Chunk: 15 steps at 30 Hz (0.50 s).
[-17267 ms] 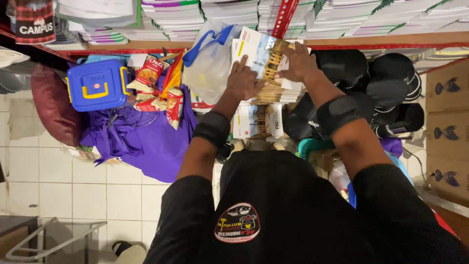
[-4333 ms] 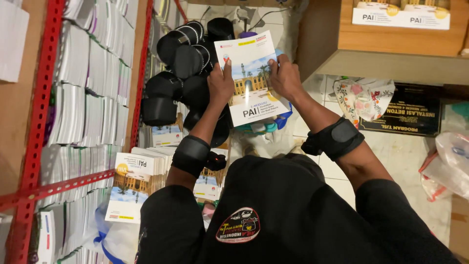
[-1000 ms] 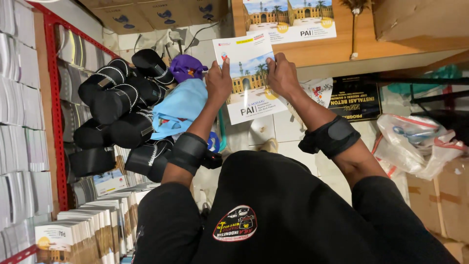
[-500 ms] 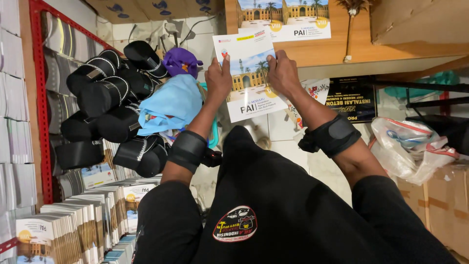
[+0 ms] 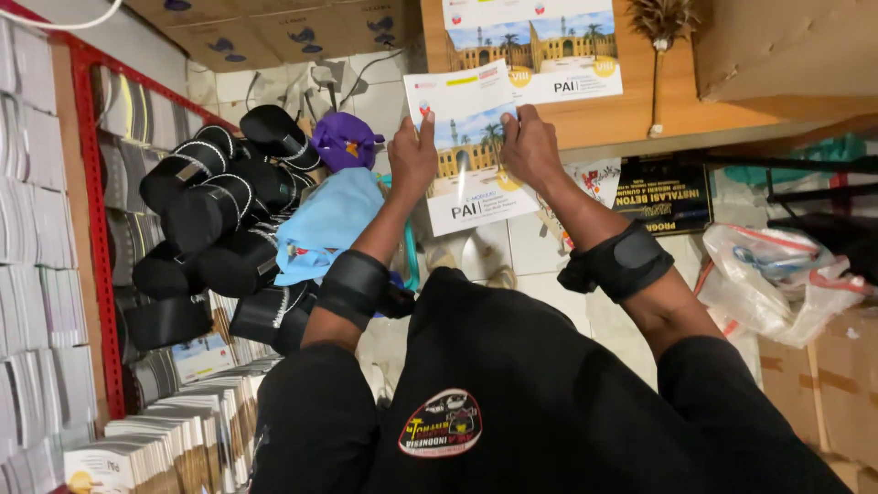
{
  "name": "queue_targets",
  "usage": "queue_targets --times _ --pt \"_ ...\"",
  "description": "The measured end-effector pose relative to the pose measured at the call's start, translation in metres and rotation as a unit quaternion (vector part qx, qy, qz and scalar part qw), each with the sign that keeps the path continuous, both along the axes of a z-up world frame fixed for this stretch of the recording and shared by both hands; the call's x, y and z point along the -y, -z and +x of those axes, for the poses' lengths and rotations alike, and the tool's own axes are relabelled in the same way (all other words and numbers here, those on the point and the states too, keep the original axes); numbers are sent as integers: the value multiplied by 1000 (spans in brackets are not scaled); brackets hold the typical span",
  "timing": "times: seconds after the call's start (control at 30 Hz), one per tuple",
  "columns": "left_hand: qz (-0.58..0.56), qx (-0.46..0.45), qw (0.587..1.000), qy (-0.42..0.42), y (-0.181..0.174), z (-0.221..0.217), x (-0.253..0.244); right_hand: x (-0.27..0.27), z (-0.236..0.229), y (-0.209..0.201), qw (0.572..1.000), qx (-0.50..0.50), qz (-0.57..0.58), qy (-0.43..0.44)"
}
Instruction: The person is organizing and dusting educational booklets in a storage area.
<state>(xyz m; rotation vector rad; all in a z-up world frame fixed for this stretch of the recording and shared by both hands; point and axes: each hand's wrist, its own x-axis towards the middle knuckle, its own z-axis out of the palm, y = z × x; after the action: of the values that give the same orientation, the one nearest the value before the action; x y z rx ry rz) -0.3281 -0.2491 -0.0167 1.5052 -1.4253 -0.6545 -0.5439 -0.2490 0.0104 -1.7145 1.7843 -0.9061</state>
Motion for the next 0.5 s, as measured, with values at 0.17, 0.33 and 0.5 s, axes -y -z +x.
queue_targets --times 0.17,0.33,0.5 --pt "54 -19 998 16 -6 1 21 12 5 -11 999 -23 25 16" --pt "52 -112 992 32 1 -2 40 21 6 -13 999 -28 24 31" --pt "135 -172 974 55 -20 -4 43 26 2 -10 999 -24 -9 36"
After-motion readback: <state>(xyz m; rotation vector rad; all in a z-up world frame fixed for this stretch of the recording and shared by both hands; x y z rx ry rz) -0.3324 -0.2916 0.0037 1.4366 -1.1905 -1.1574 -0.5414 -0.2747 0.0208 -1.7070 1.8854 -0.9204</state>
